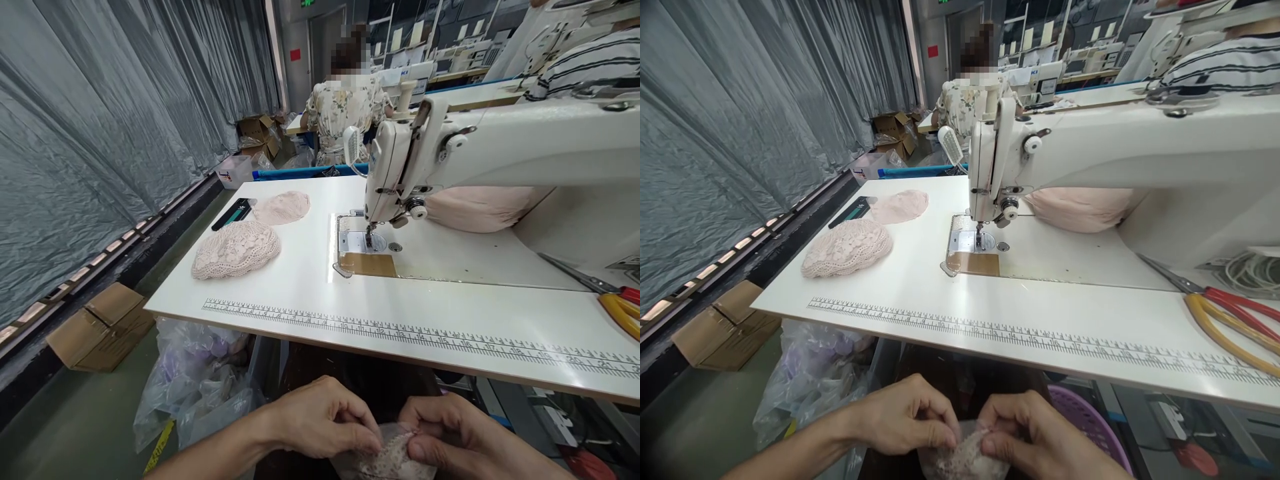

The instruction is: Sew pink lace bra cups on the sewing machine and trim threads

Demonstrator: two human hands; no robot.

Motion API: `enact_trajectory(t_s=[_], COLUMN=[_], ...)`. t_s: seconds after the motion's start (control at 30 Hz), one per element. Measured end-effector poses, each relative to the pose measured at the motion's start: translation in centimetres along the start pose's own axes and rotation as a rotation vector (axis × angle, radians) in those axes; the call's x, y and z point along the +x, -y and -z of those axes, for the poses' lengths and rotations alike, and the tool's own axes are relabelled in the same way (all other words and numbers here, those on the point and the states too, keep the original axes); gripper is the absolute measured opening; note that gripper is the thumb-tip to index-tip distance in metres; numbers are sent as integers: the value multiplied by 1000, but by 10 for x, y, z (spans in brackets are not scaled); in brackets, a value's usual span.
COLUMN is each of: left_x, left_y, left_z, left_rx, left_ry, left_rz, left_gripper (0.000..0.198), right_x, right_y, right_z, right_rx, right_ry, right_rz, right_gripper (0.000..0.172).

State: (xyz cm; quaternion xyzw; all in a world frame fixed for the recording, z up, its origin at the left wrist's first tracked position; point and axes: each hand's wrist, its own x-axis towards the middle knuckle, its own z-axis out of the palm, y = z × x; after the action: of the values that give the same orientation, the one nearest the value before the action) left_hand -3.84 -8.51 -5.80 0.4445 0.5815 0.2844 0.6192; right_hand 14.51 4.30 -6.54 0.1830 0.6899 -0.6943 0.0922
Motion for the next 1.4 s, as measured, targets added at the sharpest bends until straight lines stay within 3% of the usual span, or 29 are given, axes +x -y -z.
enact_trajectory(t_s=[0.2,0.47,0.63,0.93,1.03,1.17,1.4], left_x=[-2,3,5,15,15,12,12], left_y=[0,1,12,15,14,12,12], left_z=[2,-1,-12,-22,-24,-23,-17], left_rx=[151,20,-16,-25,-135,-281,-297], left_ry=[-11,41,-19,-128,-80,27,17], left_rz=[11,-52,14,-14,21,44,77], left_gripper=[16,18,35,31,24,34,37], right_x=[-7,-12,-11,-10,-12,-12,-11], right_y=[-8,-7,-5,-3,-6,-6,-4], right_z=[10,11,10,7,8,7,8], right_rx=[53,118,52,-72,-106,-127,-76], right_ry=[-28,-23,-51,-112,-125,-89,-97], right_rz=[-38,-67,-73,-97,-83,-60,-64], right_gripper=[28,28,34,38,35,32,38])
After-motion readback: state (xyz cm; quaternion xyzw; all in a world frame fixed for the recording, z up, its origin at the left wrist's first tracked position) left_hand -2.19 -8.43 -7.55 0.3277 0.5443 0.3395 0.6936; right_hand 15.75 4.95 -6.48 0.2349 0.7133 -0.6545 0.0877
